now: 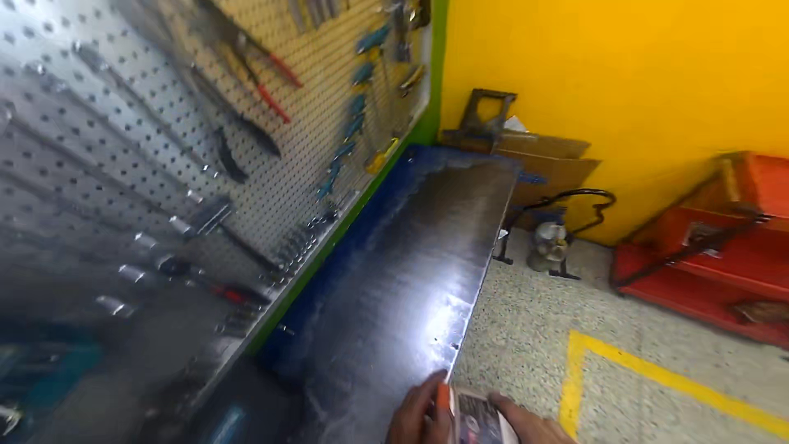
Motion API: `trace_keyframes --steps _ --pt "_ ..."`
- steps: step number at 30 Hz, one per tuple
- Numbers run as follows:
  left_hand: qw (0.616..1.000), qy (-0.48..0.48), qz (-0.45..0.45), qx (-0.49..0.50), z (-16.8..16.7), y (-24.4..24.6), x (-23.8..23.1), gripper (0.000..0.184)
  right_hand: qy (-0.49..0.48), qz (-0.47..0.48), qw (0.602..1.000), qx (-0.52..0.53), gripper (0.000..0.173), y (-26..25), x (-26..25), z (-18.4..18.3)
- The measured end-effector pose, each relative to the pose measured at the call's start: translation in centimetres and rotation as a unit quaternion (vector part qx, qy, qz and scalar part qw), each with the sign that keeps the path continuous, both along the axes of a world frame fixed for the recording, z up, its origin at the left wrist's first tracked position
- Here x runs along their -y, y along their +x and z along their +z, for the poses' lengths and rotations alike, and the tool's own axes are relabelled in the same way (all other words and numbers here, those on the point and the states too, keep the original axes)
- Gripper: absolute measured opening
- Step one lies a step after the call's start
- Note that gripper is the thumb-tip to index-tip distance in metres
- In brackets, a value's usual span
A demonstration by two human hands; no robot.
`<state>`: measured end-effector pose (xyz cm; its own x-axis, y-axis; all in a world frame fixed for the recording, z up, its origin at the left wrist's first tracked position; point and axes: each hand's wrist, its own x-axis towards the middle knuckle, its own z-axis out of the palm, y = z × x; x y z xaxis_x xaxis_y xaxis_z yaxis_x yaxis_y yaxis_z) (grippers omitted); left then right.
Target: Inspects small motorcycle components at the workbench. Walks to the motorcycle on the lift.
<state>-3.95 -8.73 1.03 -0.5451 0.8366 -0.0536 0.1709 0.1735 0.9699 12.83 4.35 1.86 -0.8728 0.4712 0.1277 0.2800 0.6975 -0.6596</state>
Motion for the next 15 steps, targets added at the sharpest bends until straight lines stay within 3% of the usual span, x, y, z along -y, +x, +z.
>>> trace_keyframes --steps 2,4,6,8,10,12,15 --pt "0.970 -0.045 0.077 0.227 -2.5 -2.8 -0.1 0.054 0.157 0.029 0.987 -0.030 0.083 -1.6 -1.1 -2.8" --pt "0.944 -0.150 0.138 0.258 -5.1 -7.1 0.1 0.055 0.155 0.037 0.987 -0.033 0.092 -2.3 -2.5 -6.4" --pt "0.952 -0.266 0.122 0.085 -9.2 -11.7 1.0 0.054 -0.070 0.045 0.996 0.022 0.116 -3.1 -3.6 -9.9" --pt "0.922 -0.362 0.090 -0.101 -13.4 -14.9 1.6 0.073 -0.312 0.049 0.949 0.007 0.133 -4.8 -3.8 -14.9" --pt "0.880 -0.419 0.069 -0.212 -15.5 -16.0 1.4 0.082 -0.436 0.031 0.897 -0.060 0.138 -6.8 -2.8 -19.8" --pt "0.879 -0.387 0.064 -0.272 -16.1 -15.4 1.7 0.082 -0.486 0.004 0.871 -0.077 0.138 -8.0 -1.6 -22.0" --pt "0.948 -0.134 0.035 -0.288 -15.1 -12.2 3.4 0.056 -0.460 0.051 0.881 -0.098 0.136 -7.3 -1.3 -21.3"
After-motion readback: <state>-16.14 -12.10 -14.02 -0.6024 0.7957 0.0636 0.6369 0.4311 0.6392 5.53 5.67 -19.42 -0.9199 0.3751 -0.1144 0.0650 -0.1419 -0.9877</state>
